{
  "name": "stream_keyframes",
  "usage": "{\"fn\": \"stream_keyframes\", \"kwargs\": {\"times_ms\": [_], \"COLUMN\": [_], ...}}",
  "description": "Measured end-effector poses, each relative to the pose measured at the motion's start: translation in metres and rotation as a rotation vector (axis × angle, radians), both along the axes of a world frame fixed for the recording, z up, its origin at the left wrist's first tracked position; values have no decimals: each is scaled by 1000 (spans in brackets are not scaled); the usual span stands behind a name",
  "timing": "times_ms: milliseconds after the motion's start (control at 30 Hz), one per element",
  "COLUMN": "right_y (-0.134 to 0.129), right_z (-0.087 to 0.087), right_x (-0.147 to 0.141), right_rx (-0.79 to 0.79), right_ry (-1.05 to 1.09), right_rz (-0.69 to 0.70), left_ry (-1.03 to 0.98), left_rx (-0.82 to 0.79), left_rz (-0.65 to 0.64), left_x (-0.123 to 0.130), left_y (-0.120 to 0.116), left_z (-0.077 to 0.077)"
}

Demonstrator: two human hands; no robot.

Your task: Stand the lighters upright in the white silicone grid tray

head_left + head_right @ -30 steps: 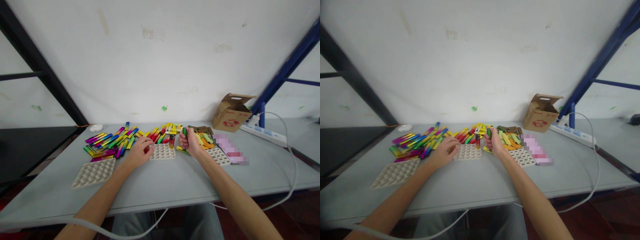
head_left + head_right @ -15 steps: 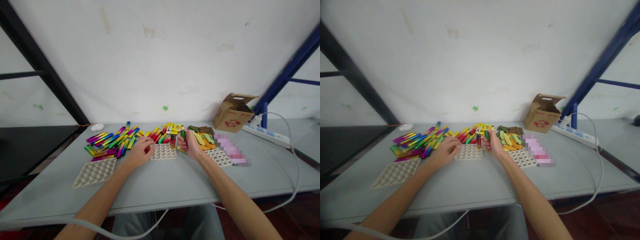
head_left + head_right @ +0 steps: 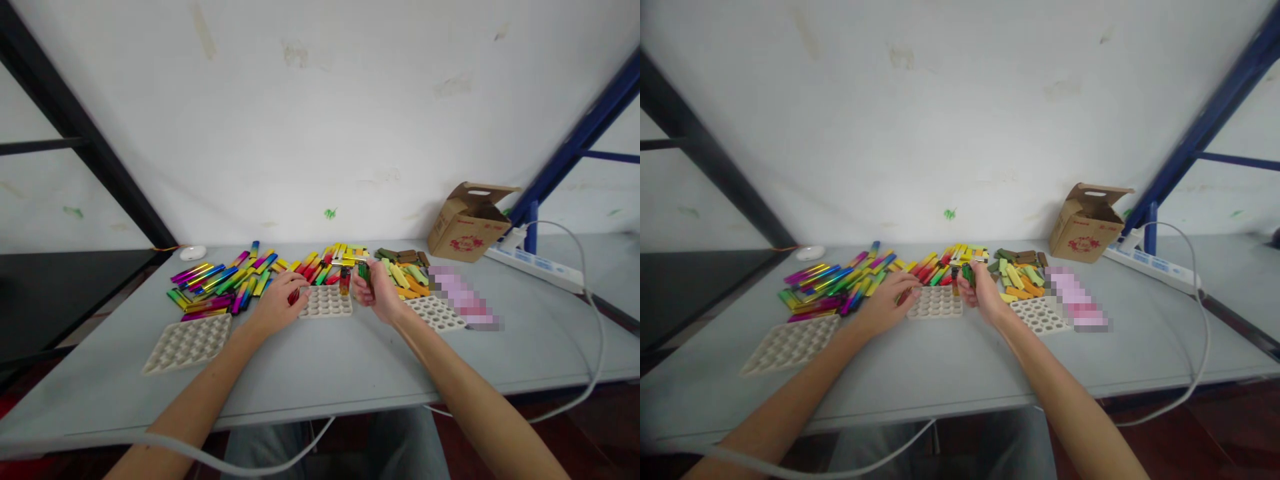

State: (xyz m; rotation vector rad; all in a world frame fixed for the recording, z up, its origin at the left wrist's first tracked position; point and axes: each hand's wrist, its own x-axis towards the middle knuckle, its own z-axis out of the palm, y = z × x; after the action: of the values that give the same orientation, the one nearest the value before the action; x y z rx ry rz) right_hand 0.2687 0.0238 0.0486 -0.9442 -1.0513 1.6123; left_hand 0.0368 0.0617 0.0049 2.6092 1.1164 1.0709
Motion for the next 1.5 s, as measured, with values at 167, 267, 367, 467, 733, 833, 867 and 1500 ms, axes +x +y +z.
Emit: {"fn": "stream_keyframes", "kwargs": {"times_ms": [167,267,367,467,733,833,867,1500], "right_y": [-4,-4,-3,-3,-2,-4,-4,-8], "right_z": [6,8,6,5,2,3,4,-7], "right_x": [-3,-5,-5,-5,-5,-3,-3,-30], "right_rx": [-67,-74,-68,-75,-36,-50,-63,-40], "right_ry": [-5,-3,4,8,69,175,214,220], "right_rz": [21,23,33,40,32,105,146,24], "left_ry": [1,-5,-4,-3,-14,-35,-50,-799], "left_rx": [-1,1,7,7,3,1,-1,-241], "left_rz": [9,4,2,2,-16,-12,-10,53], "left_x": [-1,-1,-1,-1,0,0,1,91], "left_y": [1,1,0,0,2,2,1,-40], "left_z": [-1,-1,-1,-1,-2,-2,-1,33]}}
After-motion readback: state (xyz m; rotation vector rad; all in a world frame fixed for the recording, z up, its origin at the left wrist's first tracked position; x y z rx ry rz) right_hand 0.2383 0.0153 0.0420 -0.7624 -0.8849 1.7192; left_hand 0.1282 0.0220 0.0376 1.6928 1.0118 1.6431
